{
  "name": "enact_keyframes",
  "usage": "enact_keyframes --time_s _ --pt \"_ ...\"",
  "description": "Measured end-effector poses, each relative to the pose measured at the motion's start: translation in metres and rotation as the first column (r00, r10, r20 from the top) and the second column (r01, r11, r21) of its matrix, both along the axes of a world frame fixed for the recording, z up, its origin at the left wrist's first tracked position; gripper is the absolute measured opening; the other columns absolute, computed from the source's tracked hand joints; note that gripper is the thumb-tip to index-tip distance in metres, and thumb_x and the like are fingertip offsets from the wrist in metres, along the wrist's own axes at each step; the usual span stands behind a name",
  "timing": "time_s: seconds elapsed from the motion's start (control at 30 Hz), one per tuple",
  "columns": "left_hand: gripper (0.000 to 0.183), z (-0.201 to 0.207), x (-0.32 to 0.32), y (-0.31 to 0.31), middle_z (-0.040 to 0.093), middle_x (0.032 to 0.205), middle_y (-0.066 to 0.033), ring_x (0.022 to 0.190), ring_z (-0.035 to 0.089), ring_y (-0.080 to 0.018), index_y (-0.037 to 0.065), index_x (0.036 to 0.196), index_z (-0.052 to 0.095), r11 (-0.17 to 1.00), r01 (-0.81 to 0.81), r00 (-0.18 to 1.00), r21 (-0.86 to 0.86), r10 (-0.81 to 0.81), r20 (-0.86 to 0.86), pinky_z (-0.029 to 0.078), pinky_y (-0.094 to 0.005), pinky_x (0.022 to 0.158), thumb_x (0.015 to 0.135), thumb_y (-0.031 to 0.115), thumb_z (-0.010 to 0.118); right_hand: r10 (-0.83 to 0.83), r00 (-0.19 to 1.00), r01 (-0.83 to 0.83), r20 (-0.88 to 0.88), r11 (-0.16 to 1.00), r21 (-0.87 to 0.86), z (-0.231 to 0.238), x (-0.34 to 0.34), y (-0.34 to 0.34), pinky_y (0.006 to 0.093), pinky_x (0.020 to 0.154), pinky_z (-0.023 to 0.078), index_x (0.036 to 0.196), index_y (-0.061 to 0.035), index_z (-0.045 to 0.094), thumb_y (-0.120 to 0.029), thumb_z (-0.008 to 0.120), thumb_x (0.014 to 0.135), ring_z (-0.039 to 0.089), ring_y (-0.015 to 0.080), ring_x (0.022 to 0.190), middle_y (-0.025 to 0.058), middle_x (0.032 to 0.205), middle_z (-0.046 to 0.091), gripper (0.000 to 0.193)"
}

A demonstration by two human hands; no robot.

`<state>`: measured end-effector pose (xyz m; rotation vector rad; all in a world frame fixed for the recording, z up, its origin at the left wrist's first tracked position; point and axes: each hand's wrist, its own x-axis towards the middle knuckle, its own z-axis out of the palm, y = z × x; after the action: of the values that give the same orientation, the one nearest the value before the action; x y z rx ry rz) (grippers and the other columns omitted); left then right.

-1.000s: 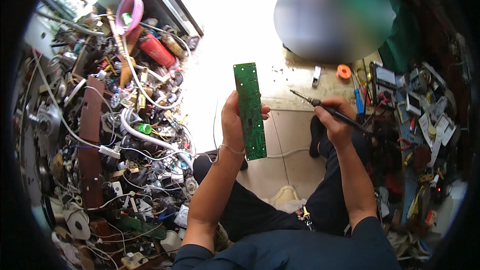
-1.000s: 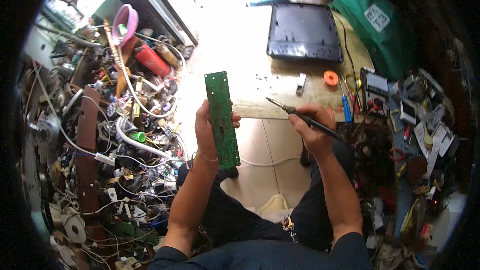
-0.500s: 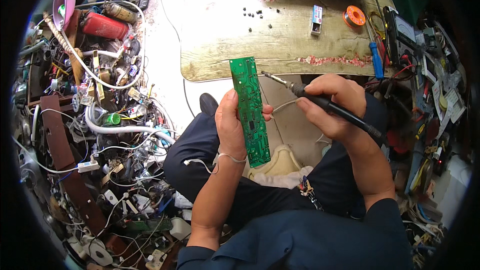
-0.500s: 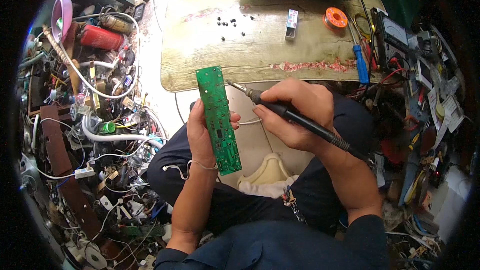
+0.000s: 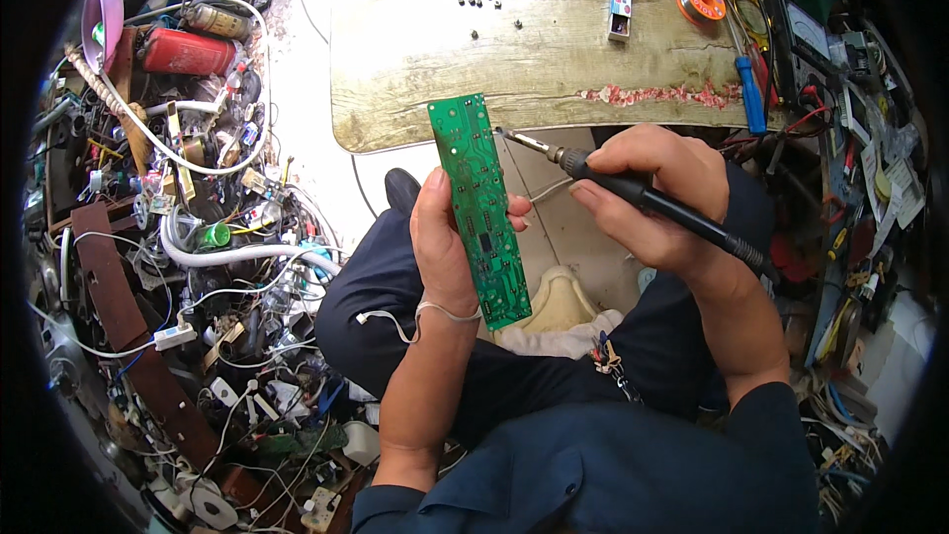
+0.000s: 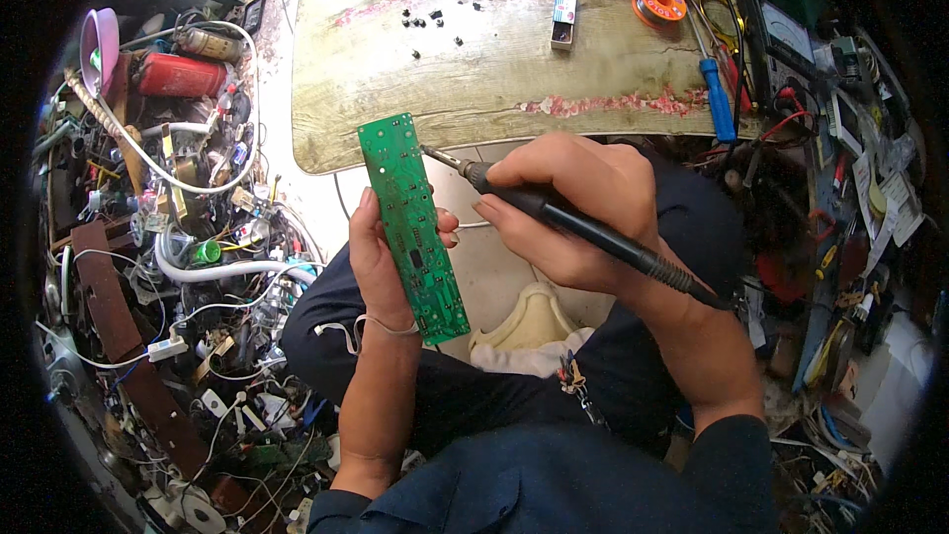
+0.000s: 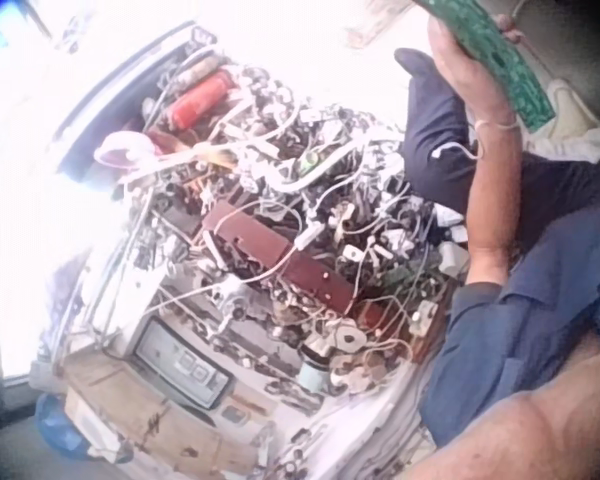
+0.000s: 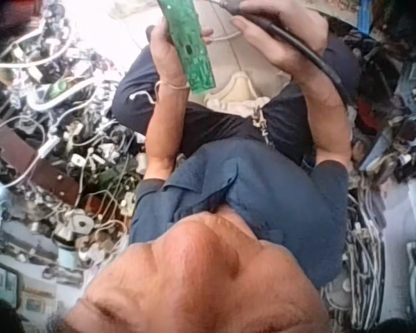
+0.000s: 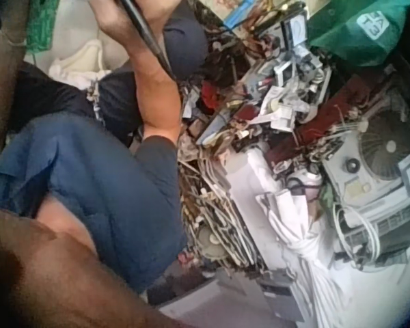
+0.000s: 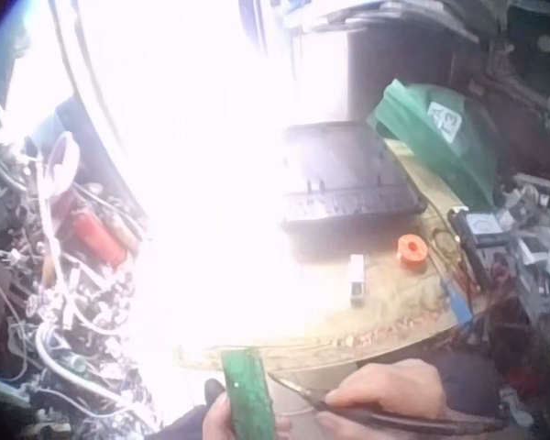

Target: The person holds a green circuit board in the left hand and uses a soldering iron in the right hand to apply heat to various points on the board. The person repeatedly touches the iron to different pads and components across the board's surface.

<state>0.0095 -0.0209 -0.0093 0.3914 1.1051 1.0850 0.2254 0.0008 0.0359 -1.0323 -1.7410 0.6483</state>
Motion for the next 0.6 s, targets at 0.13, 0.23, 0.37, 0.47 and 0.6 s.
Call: enact_keyframes --time_s 0.13,0.23,0.37,0.47,0.6 --pt "0.050 0.0004 -0.0004 -0.0009 0.071 0.084 -0.0167 0.071 0.072 -0.0239 0.001 0.112 0.062 1.000 -0.004 1.000 0.005 0.004 0.006 0.060 -0.0312 0.063 0.107 0.045 0.039 0.009 1.000 -0.009 -0.009 1.000 -0.019 -0.0006 -0.0015 -0.0005 0.0318 0.057 0.054 0.094 -0.0034 0.068 -0.003 0.082 0.075 0.070 0.0250 0.063 0.0123 0.077 0.070 0.023" --pt "0.050 -0.0013 -0.0027 -0.0017 0.070 0.086 -0.0135 0.073 0.073 -0.0244 0.001 0.112 0.063 1.000 0.002 1.000 0.017 -0.002 0.031 0.061 -0.0319 0.062 0.107 0.046 0.040 0.006 1.000 -0.006 -0.002 1.000 -0.015 0.0003 -0.0022 -0.0002 0.0313 0.058 0.054 0.094 -0.0034 0.068 -0.003 0.082 0.075 0.070 0.0242 0.063 0.0120 0.077 0.070 0.023" --pt "0.050 -0.0010 -0.0030 -0.0014 0.070 0.089 -0.0133 0.074 0.073 -0.0253 0.000 0.114 0.062 1.000 -0.007 0.999 0.020 0.007 0.047 0.062 -0.0326 0.061 0.107 0.045 0.040 0.006 1.000 -0.006 0.002 1.000 -0.009 -0.0013 -0.0029 -0.0003 0.0309 0.058 0.054 0.094 -0.0034 0.068 -0.003 0.082 0.076 0.071 0.0236 0.063 0.0119 0.078 0.070 0.023" --pt "0.050 -0.0011 -0.0034 -0.0020 0.070 0.092 -0.0131 0.075 0.073 -0.0258 0.000 0.115 0.062 1.000 -0.008 0.999 0.029 0.007 0.039 0.062 -0.0328 0.062 0.107 0.045 0.041 0.011 1.000 -0.011 -0.006 1.000 -0.017 -0.0006 -0.0038 -0.0003 0.0308 0.058 0.054 0.094 -0.0034 0.068 -0.003 0.082 0.076 0.071 0.0235 0.063 0.0119 0.078 0.070 0.023" --pt "0.050 -0.0016 -0.0038 -0.0022 0.070 0.092 -0.0131 0.076 0.073 -0.0258 0.000 0.115 0.062 1.000 -0.006 0.999 0.023 0.006 0.039 0.062 -0.0328 0.062 0.107 0.045 0.042 0.010 1.000 -0.010 0.003 1.000 -0.014 -0.0008 -0.0044 0.0002 0.0309 0.058 0.054 0.094 -0.0033 0.069 -0.004 0.082 0.076 0.070 0.0236 0.063 0.0121 0.077 0.070 0.023"
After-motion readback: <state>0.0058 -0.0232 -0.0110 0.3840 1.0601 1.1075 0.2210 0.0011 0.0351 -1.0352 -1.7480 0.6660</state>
